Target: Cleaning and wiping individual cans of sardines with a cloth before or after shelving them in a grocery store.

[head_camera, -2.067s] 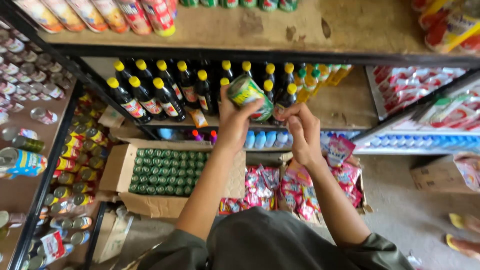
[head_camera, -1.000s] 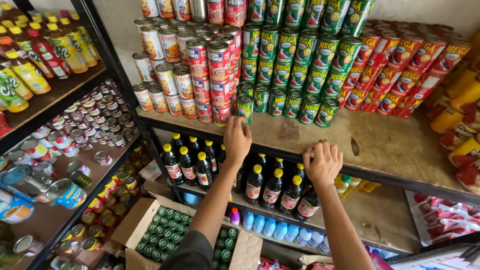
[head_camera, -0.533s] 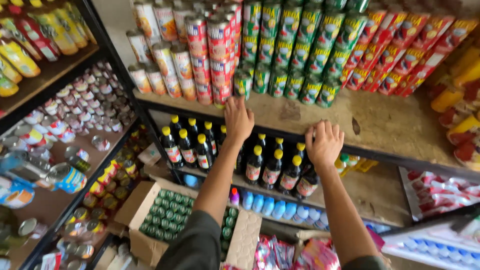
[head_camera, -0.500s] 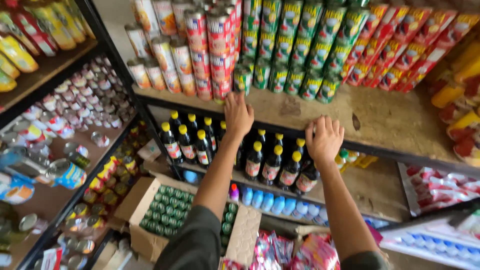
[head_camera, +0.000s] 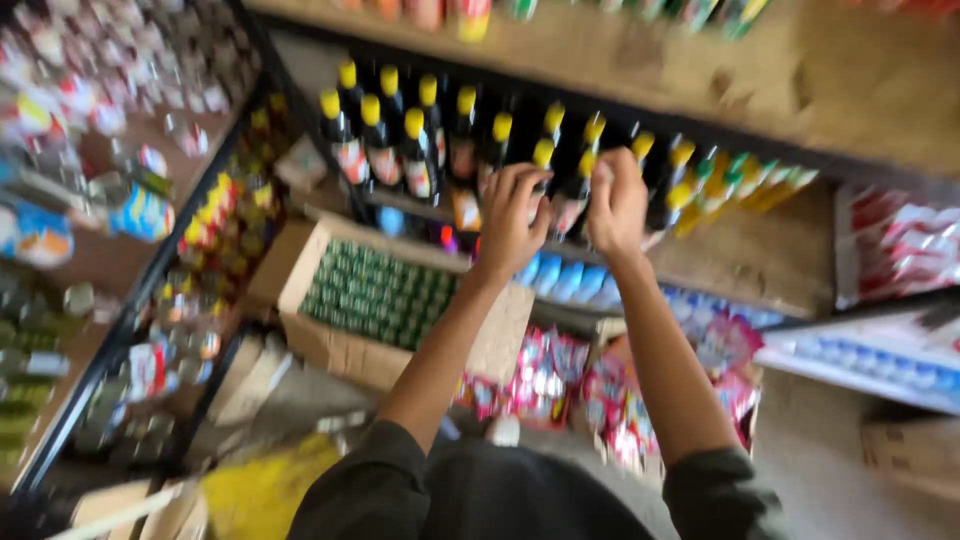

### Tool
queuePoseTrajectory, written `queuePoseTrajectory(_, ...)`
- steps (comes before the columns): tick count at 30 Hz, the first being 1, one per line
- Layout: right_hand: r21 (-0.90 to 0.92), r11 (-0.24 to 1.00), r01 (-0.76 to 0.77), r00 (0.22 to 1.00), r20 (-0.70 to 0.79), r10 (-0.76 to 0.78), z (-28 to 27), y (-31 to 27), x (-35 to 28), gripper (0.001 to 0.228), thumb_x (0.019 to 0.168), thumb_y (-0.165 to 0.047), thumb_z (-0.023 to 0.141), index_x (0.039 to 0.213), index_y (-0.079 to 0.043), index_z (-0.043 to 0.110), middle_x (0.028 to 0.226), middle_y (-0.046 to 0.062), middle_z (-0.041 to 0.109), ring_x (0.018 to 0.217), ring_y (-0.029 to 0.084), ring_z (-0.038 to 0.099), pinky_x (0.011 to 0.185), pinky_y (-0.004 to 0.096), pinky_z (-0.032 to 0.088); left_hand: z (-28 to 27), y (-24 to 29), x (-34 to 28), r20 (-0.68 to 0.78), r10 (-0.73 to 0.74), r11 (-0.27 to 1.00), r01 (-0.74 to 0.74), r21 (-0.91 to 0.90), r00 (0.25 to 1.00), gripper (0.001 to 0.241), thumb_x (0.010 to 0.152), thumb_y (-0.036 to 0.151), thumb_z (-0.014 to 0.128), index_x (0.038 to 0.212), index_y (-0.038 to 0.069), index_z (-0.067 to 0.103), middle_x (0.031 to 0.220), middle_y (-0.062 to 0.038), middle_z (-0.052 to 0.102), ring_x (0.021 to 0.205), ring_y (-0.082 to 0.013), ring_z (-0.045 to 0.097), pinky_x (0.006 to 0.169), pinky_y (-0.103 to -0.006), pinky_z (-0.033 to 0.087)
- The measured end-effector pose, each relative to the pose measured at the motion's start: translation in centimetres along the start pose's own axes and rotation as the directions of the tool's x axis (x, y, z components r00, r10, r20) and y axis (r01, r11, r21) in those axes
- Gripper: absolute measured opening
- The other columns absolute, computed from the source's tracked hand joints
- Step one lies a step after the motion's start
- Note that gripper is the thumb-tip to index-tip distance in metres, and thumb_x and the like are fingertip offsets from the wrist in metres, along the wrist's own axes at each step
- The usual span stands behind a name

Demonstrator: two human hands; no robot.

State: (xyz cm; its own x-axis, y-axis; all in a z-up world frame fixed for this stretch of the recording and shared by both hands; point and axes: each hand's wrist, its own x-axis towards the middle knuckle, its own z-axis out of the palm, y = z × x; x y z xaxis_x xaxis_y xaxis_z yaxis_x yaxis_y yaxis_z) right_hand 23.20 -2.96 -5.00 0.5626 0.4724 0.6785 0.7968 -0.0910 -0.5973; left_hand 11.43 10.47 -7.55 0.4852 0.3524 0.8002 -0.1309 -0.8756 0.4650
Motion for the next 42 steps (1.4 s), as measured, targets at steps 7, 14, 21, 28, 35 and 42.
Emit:
queuePoseTrajectory(7, 0.311, 0.893, -0.324, 0.91, 0.36, 0.205, 9.5, 0.2, -8.6, 0.025, 0.102, -0.012, 0.037, 0.121, -0.009, 0.054, 0.089, 0.016, 0.049, 0.09, 0.031, 0.052, 0.086, 0.046, 0.046, -4.9, -2.9, -6.5, 0.076, -0.103, 0.986, 0.112, -0.121, 0.992, 0.046, 0.081, 0.003, 0.069, 0.124, 0.02, 0.062, 0.111, -0.001, 0.058, 0.102, -0.0284, 0.059, 0.093, -0.042, 0.048)
queuePoseTrajectory(14, 0.376, 0.715, -0.589, 0.781, 0.491, 0.385, 15.1, 0.7, -15.8, 0.022, 0.107, -0.006, 0.052, 0.127, -0.006, 0.062, 0.093, 0.011, 0.062, 0.083, 0.016, 0.06, 0.076, 0.033, 0.056, -8.3, -8.6, -16.1, 0.187, -0.295, 0.952, 0.305, -0.025, 0.937, 0.037, 0.084, 0.001, 0.066, 0.119, 0.011, 0.061, 0.103, -0.009, 0.063, 0.097, -0.0328, 0.063, 0.088, -0.0444, 0.05)
queuePoseTrajectory(21, 0.351, 0.551, -0.757, 0.653, 0.428, 0.624, 17.8, 3.2, -23.7, 0.026, 0.104, -0.002, 0.055, 0.129, 0.0, 0.061, 0.096, 0.014, 0.061, 0.086, 0.019, 0.061, 0.078, 0.036, 0.058, -5.4, -15.6, -27.0, 0.376, -0.484, 0.871, 0.478, 0.116, 0.79, 0.027, 0.084, 0.003, 0.065, 0.11, 0.011, 0.062, 0.095, -0.009, 0.066, 0.089, -0.0324, 0.068, 0.078, -0.0437, 0.055)
queuePoseTrajectory(28, 0.352, 0.475, -0.806, 0.582, 0.334, 0.741, 20.8, 8.0, -31.5, 0.028, 0.106, -0.011, 0.055, 0.129, 0.002, 0.059, 0.094, 0.017, 0.067, 0.08, 0.02, 0.063, 0.078, 0.036, 0.055, 3.7, -27.8, -42.1, 0.589, -0.456, 0.89, 0.363, 0.278, 0.668, 0.05, 0.076, 0.011, 0.073, 0.123, 0.018, 0.057, 0.111, -0.005, 0.066, 0.103, -0.0263, 0.067, 0.084, -0.0403, 0.059)
queuePoseTrajectory(35, 0.419, 0.458, -0.784, 0.588, 0.264, 0.765, 22.9, 12.1, -38.0, 0.029, 0.105, -0.013, 0.058, 0.129, 0.004, 0.058, 0.1, 0.018, 0.068, 0.082, 0.021, 0.064, 0.079, 0.036, 0.054, 10.3, -30.9, -47.5, 0.736, -0.604, 0.747, 0.54, 0.388, 0.306, 0.087, 0.074, 0.004, 0.079, 0.148, 0.012, 0.032, 0.139, -0.021, 0.049, 0.123, -0.0414, 0.057, 0.093, -0.053, 0.058)
queuePoseTrajectory(42, 0.403, 0.49, -0.773, 0.606, 0.241, 0.758, 22.7, 12.1, -39.7, 0.029, 0.107, -0.011, 0.057, 0.13, 0.006, 0.057, 0.101, 0.017, 0.067, 0.087, 0.021, 0.064, 0.084, 0.037, 0.053, 12.8, -31.5, -49.4, 0.669, -0.632, 0.765, 0.455, 0.456, 0.393, 0.066, 0.086, 0.021, 0.074, 0.143, 0.019, 0.04, 0.136, -0.008, 0.053, 0.119, -0.0351, 0.062, 0.085, -0.0563, 0.061)
